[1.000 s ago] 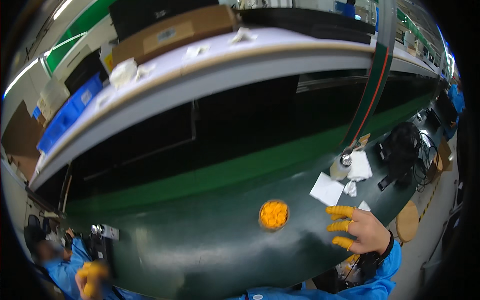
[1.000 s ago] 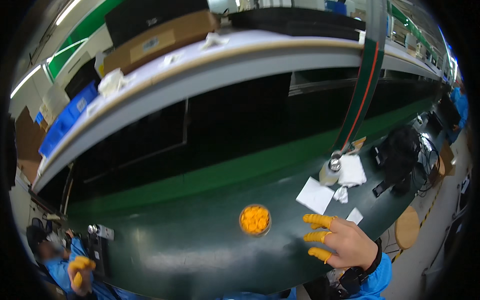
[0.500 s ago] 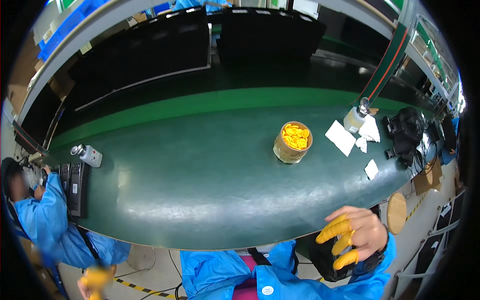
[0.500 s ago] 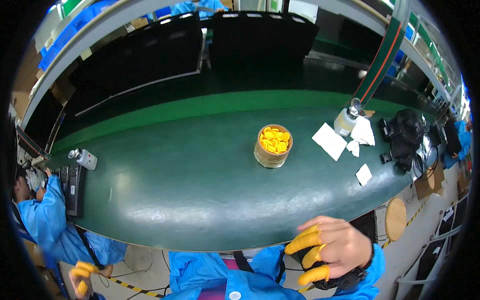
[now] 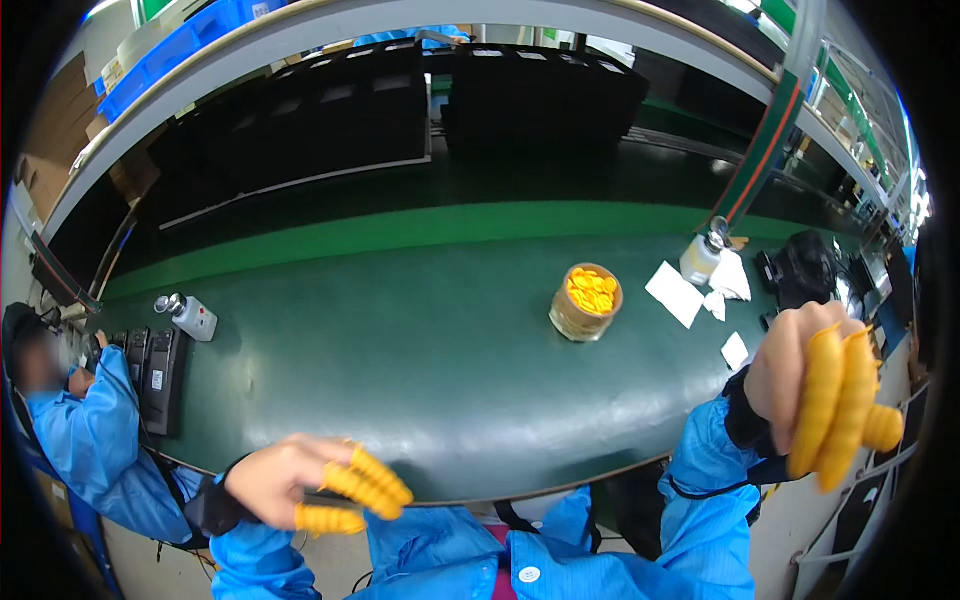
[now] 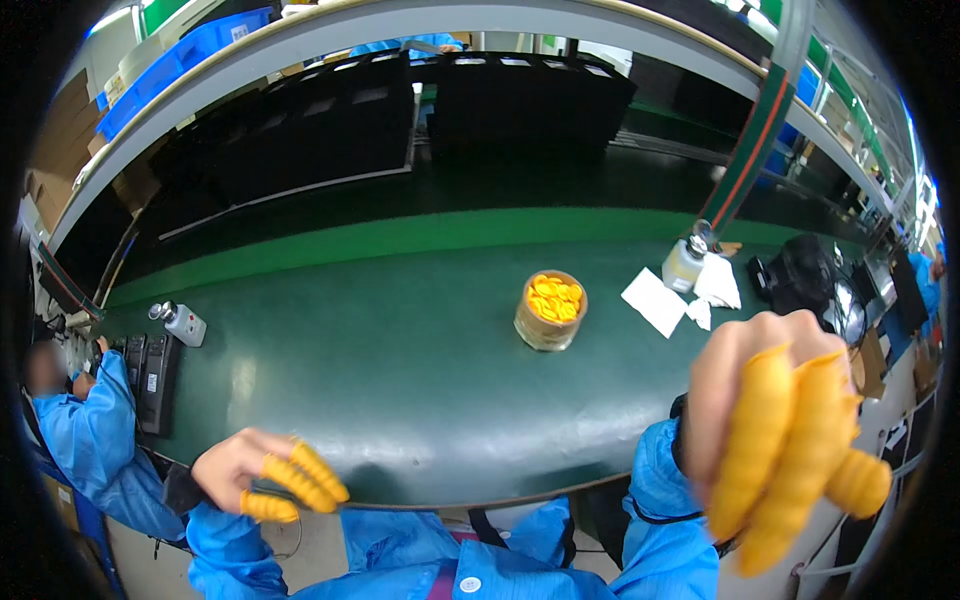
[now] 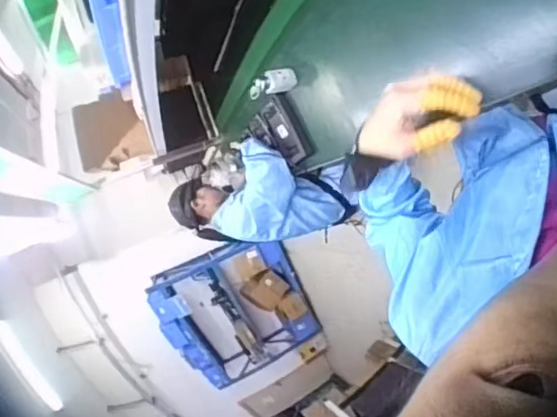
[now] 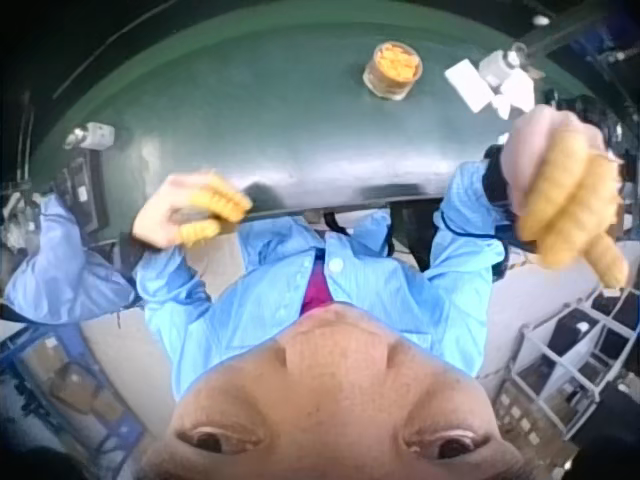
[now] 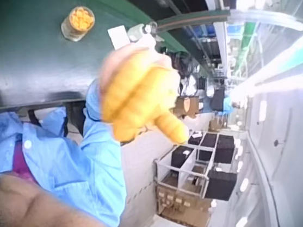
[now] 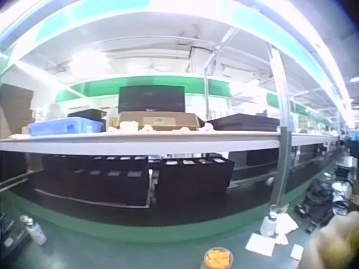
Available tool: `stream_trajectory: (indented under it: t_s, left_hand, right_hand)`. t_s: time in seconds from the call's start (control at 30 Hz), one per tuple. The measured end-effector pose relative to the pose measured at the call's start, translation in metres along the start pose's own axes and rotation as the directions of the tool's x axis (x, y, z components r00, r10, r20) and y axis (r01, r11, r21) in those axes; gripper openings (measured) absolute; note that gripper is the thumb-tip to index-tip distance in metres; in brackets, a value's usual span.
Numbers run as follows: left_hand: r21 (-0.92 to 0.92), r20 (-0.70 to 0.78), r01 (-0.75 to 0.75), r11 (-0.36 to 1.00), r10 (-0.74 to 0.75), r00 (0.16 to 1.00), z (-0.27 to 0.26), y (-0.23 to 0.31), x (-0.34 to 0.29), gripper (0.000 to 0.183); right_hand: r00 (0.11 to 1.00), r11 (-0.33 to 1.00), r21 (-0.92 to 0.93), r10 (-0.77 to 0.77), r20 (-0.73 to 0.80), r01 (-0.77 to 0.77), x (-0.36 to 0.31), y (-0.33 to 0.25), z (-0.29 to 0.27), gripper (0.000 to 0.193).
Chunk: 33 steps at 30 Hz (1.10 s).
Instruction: The recorder prepares yellow finger cots and then uses scissors to adjust components for mobile phone assembly.
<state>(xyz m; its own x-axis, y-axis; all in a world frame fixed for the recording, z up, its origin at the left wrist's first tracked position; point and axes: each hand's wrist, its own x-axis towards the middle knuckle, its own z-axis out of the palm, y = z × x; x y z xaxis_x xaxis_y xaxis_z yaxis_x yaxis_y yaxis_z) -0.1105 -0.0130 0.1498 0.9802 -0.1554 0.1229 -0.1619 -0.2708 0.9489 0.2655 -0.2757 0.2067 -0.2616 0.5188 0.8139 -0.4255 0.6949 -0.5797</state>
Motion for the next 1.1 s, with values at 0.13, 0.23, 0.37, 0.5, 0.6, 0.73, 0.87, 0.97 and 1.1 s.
stream_trajectory:
  t_s: [0.13, 0.23, 0.37, 0.5, 0.6, 0.73, 0.87, 0.97, 1.1]
  left_hand:
    - [-0.084, 0.073, -0.073, 0.994, 0.079, 0.994, -0.030, -0.045, 0.049, 0.023]
    - [-0.256, 0.080, -0.007, 0.967, 0.029, 0.996, -0.042, -0.094, 0.072, 0.028]
    - [-0.693, 0.012, -0.027, 0.720, 0.049, 0.999, -0.034, -0.160, 0.088, 0.033]
    - [-0.645, -0.054, -0.006, 0.764, -0.037, 0.998, -0.027, -0.189, 0.086, 0.030]
    - [-0.575, -0.043, -0.049, 0.817, 0.030, 0.999, -0.025, -0.189, 0.087, 0.028]
    - [-0.557, -0.030, -0.030, 0.830, 0.015, 0.999, -0.023, -0.192, 0.084, 0.028]
    - [-0.511, -0.070, -0.024, 0.859, -0.014, 0.997, -0.024, -0.197, 0.085, 0.026]
    - [-0.457, -0.079, -0.021, 0.889, -0.017, 0.997, -0.020, -0.203, 0.090, 0.025]
    - [-0.473, 0.022, 0.104, 0.875, -0.107, 0.994, -0.023, -0.196, 0.093, 0.025]
  right_hand:
    - [0.785, 0.896, -0.043, -0.410, -0.464, 0.442, 0.029, 0.022, 0.007, 0.022]
    - [0.680, 0.864, -0.051, -0.428, -0.595, 0.500, 0.064, 0.052, 0.016, 0.025]
    - [0.811, 0.870, 0.186, -0.319, -0.491, 0.456, 0.092, 0.090, 0.031, 0.011]
    - [0.778, 0.801, 0.116, -0.520, -0.353, 0.588, 0.117, 0.139, 0.035, 0.032]
    - [0.781, 0.810, 0.014, -0.561, -0.274, 0.587, 0.117, 0.148, 0.033, 0.041]
    - [0.849, 0.850, -0.024, -0.526, -0.039, 0.526, 0.123, 0.150, 0.020, 0.050]
    - [0.724, 0.786, -0.155, -0.613, -0.315, 0.598, 0.095, 0.129, 0.021, 0.038]
    - [0.739, 0.809, -0.232, -0.588, -0.330, 0.540, 0.091, 0.124, 0.014, 0.038]
    - [0.728, 0.875, -0.198, -0.479, -0.491, 0.442, 0.080, 0.124, 0.015, 0.028]
